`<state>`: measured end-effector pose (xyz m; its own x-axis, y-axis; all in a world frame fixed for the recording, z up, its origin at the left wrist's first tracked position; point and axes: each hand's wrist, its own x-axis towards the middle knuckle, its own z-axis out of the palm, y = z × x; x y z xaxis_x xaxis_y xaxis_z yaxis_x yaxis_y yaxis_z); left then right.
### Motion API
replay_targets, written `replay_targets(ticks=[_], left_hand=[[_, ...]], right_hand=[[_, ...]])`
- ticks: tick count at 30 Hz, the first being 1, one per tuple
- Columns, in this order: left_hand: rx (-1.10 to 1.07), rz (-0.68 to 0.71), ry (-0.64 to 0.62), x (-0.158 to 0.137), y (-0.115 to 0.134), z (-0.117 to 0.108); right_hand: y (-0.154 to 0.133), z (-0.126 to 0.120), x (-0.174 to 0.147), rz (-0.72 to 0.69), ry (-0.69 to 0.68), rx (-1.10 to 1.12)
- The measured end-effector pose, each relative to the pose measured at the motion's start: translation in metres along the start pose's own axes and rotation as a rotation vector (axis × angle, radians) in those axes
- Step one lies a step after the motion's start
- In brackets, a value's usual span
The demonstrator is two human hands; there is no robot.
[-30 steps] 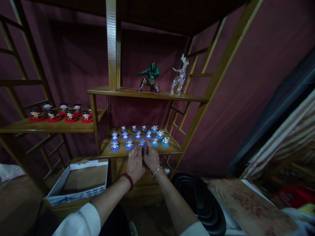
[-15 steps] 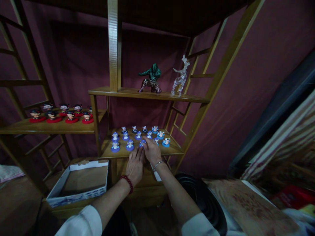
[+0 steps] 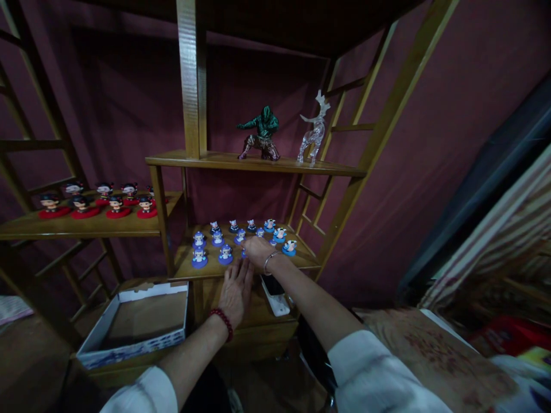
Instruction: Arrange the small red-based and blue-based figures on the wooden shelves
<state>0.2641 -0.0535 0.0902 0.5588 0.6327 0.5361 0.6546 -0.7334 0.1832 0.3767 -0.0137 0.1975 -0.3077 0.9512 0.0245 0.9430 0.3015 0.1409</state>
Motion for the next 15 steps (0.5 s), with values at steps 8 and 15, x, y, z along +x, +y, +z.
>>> replay_targets(ticks=[8, 15], left_hand=[[0.041, 0.003, 0.004, 0.001, 0.000, -0.001], [0.031, 0.001, 0.004, 0.001, 0.000, -0.001]], right_hand=[[0.006, 0.003, 0.006, -0.030, -0.021, -0.011], [0.015, 0.017, 0.014, -0.058, -0.006, -0.013]])
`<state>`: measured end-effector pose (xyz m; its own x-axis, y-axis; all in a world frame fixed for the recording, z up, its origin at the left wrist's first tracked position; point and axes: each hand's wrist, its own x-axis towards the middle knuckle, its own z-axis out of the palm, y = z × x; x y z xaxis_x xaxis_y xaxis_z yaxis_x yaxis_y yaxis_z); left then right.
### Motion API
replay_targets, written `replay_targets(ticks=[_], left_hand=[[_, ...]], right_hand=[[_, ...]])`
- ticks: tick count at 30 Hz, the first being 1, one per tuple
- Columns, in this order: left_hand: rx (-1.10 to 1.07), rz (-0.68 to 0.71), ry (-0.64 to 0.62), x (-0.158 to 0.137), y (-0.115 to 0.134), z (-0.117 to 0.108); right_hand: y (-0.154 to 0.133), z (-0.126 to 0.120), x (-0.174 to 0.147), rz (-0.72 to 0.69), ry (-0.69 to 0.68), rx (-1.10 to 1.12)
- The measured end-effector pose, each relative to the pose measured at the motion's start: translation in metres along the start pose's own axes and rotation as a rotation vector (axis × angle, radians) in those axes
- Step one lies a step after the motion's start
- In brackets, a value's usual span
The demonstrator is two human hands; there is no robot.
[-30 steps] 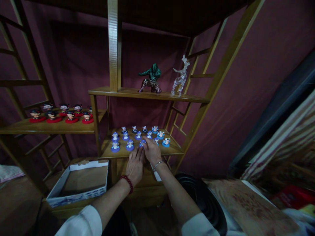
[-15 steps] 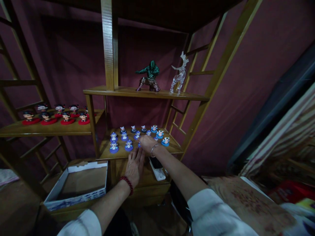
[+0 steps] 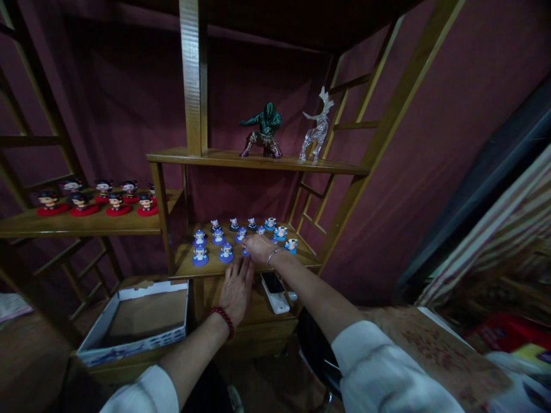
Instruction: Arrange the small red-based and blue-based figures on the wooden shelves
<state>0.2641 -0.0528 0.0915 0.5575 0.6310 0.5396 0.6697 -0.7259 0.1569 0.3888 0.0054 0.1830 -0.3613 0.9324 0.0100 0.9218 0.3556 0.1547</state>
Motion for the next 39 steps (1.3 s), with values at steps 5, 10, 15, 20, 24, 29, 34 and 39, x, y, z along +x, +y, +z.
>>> replay_targets(ticks=[5, 10, 15, 20, 24, 29, 34, 39], left_hand=[[-0.021, 0.001, -0.011, -0.001, -0.001, -0.002], [-0.024, 0.000, -0.028, 0.000, 0.001, -0.008], [-0.010, 0.006, -0.054, 0.000, 0.002, -0.011], [0.019, -0.006, -0.077, 0.000, 0.003, -0.012], [0.037, -0.013, -0.125, 0.000, 0.003, -0.014], [0.060, -0.017, -0.164, -0.003, 0.003, -0.012], [0.073, -0.009, -0.101, -0.005, 0.003, -0.006], [0.086, -0.003, -0.065, -0.007, 0.002, -0.004]], right_hand=[[0.001, 0.004, -0.001, -0.005, 0.020, 0.009], [-0.002, 0.001, -0.006, -0.004, 0.031, 0.016], [-0.004, -0.004, -0.013, 0.018, 0.060, 0.035], [-0.001, -0.003, -0.023, 0.055, 0.153, 0.140], [0.007, -0.002, -0.033, 0.044, 0.293, 0.258], [0.020, 0.001, -0.056, 0.122, 0.549, 0.360], [0.026, 0.020, -0.084, 0.345, 0.731, 0.458], [0.024, 0.046, -0.095, 0.448, 0.808, 0.548]])
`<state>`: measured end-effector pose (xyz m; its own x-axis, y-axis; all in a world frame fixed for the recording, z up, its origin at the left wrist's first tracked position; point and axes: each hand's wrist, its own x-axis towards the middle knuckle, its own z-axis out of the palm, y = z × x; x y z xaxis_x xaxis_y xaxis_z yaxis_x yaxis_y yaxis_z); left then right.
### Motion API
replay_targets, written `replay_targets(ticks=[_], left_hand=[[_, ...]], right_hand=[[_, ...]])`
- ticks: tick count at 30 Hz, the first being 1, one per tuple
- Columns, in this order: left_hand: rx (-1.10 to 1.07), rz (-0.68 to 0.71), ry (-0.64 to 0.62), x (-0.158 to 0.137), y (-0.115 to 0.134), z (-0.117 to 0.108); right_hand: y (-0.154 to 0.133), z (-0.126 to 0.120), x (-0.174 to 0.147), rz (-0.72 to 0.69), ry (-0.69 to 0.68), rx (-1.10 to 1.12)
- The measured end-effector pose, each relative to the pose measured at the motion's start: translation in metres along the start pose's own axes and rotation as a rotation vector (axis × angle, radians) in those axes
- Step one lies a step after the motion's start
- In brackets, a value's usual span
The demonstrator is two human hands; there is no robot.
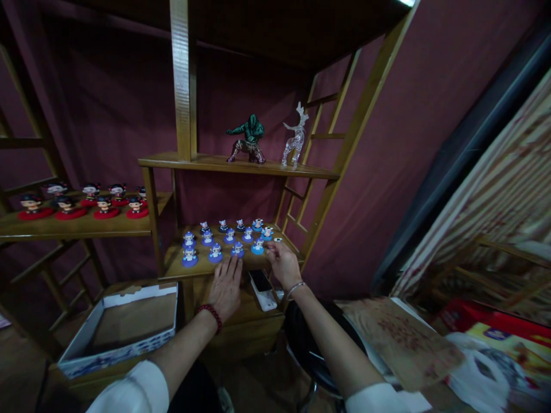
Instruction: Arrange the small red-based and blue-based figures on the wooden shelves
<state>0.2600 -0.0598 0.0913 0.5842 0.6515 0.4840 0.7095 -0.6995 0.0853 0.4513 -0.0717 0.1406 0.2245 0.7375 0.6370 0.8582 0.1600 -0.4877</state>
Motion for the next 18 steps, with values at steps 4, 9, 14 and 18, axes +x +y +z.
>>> replay_targets(ticks=[4, 9, 14, 18], left_hand=[[-0.002, 0.030, 0.017, -0.001, 0.001, -0.001], [-0.007, 0.067, 0.024, -0.001, 0.009, -0.004], [-0.013, 0.039, 0.031, 0.002, 0.013, -0.003], [-0.005, 0.036, 0.034, 0.002, 0.012, 0.000]], right_hand=[[0.008, 0.011, -0.008, 0.090, 0.035, 0.043], [0.011, 0.023, -0.008, 0.110, -0.006, 0.056], [0.011, 0.033, -0.004, 0.120, -0.037, 0.008], [0.012, 0.040, -0.001, 0.101, -0.043, -0.042]])
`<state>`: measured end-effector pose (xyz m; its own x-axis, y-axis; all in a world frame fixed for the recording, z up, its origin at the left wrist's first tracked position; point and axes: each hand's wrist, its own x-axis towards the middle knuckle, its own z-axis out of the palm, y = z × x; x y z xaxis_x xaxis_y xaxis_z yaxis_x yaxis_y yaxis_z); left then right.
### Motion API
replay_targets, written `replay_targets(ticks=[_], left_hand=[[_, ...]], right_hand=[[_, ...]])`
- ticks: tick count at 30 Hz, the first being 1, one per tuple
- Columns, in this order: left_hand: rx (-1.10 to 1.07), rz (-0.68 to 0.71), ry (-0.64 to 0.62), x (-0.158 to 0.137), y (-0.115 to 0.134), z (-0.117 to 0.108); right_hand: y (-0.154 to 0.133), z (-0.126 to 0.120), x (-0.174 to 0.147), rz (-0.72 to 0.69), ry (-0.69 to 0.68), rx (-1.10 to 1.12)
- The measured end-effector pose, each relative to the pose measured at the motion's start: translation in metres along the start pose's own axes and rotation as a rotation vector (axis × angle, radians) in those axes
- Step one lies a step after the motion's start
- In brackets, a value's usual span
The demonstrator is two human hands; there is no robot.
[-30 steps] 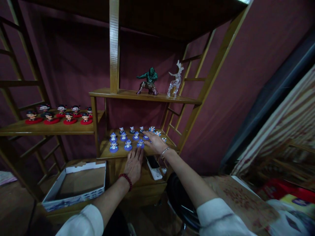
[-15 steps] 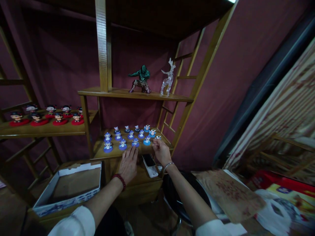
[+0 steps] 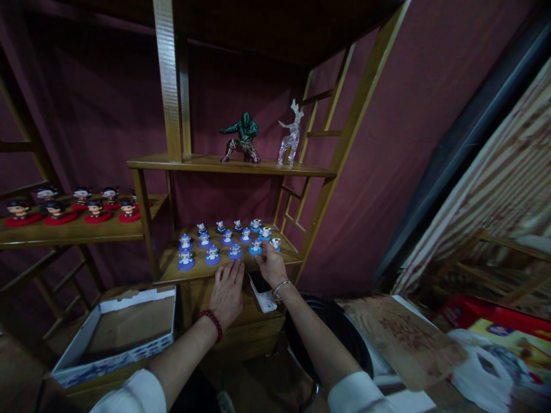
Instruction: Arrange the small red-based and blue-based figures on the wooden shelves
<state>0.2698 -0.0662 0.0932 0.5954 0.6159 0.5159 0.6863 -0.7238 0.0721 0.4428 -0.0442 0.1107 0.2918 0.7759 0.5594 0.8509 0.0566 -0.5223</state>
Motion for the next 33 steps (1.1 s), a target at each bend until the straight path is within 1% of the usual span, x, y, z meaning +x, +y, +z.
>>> replay_targets(ticks=[3, 7, 13, 17, 26, 33], left_hand=[[0.012, 0.009, -0.018, -0.001, -0.002, 0.003], [0.027, 0.034, -0.023, -0.002, -0.003, 0.006], [0.047, 0.036, -0.022, -0.003, -0.002, 0.006], [0.047, 0.036, -0.027, -0.003, -0.002, 0.007], [0.042, 0.042, -0.034, -0.003, -0.002, 0.006], [0.046, 0.035, -0.038, -0.002, -0.001, 0.006]], right_hand=[[-0.001, 0.004, 0.001, 0.002, 0.002, -0.027], [-0.003, 0.008, 0.004, 0.059, -0.006, -0.070], [-0.005, 0.010, 0.009, 0.118, -0.061, -0.177], [-0.002, 0.013, 0.009, 0.102, -0.041, -0.208], [0.001, 0.018, 0.005, 0.037, 0.037, -0.192], [-0.003, 0.014, 0.005, 0.063, -0.008, -0.219]])
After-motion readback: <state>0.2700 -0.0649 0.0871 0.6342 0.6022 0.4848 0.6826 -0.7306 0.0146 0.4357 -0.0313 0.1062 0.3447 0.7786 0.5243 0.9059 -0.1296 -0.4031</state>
